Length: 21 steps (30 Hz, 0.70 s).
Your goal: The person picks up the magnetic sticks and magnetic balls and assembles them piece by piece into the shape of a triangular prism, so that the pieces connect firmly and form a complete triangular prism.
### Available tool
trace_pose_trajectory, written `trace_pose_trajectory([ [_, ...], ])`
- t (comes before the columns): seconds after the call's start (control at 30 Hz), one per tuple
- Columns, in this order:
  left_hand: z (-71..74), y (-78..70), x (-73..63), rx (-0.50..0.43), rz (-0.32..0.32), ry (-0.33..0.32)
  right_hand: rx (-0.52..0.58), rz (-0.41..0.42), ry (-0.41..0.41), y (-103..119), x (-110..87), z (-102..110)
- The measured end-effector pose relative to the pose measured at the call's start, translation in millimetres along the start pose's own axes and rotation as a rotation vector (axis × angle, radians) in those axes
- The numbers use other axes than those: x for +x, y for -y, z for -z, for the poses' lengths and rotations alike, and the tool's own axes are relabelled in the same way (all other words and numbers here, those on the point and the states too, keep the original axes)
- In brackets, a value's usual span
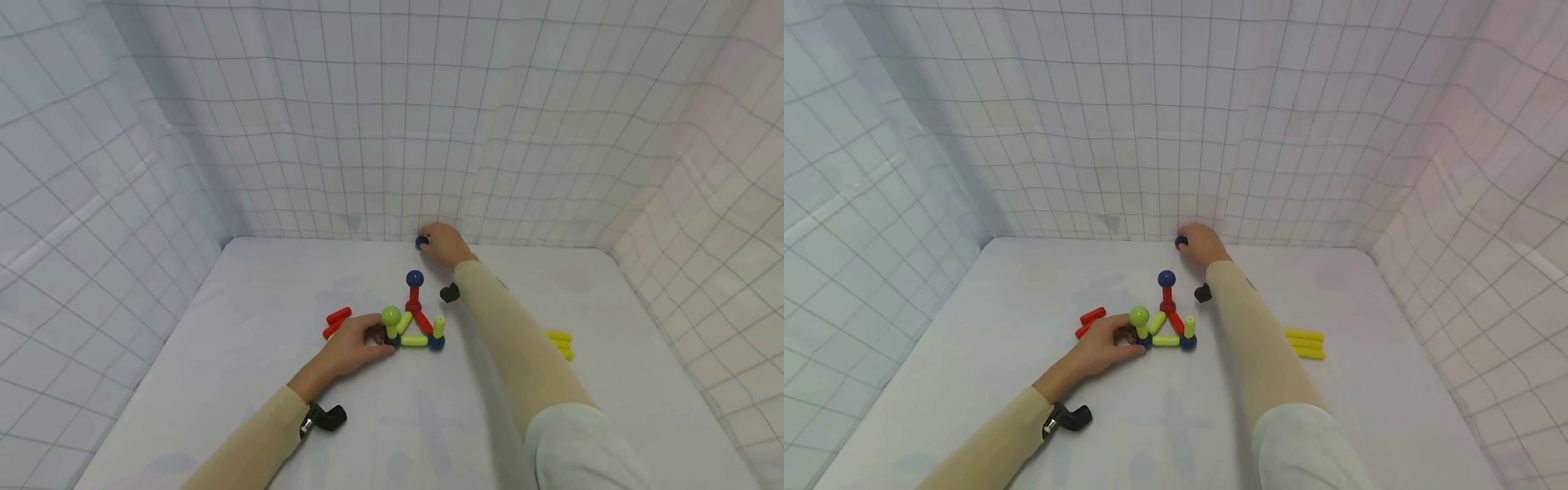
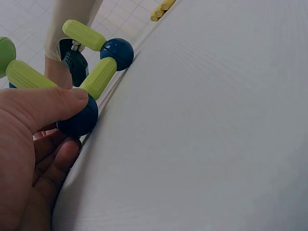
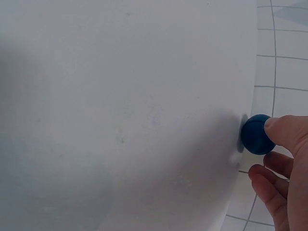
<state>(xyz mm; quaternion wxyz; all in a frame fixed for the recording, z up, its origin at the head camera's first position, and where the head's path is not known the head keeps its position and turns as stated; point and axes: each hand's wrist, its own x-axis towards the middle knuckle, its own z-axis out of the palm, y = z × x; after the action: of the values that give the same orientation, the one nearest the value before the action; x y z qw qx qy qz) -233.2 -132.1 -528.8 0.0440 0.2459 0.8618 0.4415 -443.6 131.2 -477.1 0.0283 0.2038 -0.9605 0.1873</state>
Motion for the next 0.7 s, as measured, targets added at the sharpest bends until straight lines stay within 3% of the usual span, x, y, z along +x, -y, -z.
trace_pose_trajectory([
  [0.23,0.9,0.9,1.1,0.003,0.0,0.0,-0.01,0.005,-0.005,1.0,3.9,-1.7],
  [0.7,1.5,-0.7,0.4,0.007,0.01,0.005,0.109,-0.09,-0.034,3.1,-6.2,-5.8],
])
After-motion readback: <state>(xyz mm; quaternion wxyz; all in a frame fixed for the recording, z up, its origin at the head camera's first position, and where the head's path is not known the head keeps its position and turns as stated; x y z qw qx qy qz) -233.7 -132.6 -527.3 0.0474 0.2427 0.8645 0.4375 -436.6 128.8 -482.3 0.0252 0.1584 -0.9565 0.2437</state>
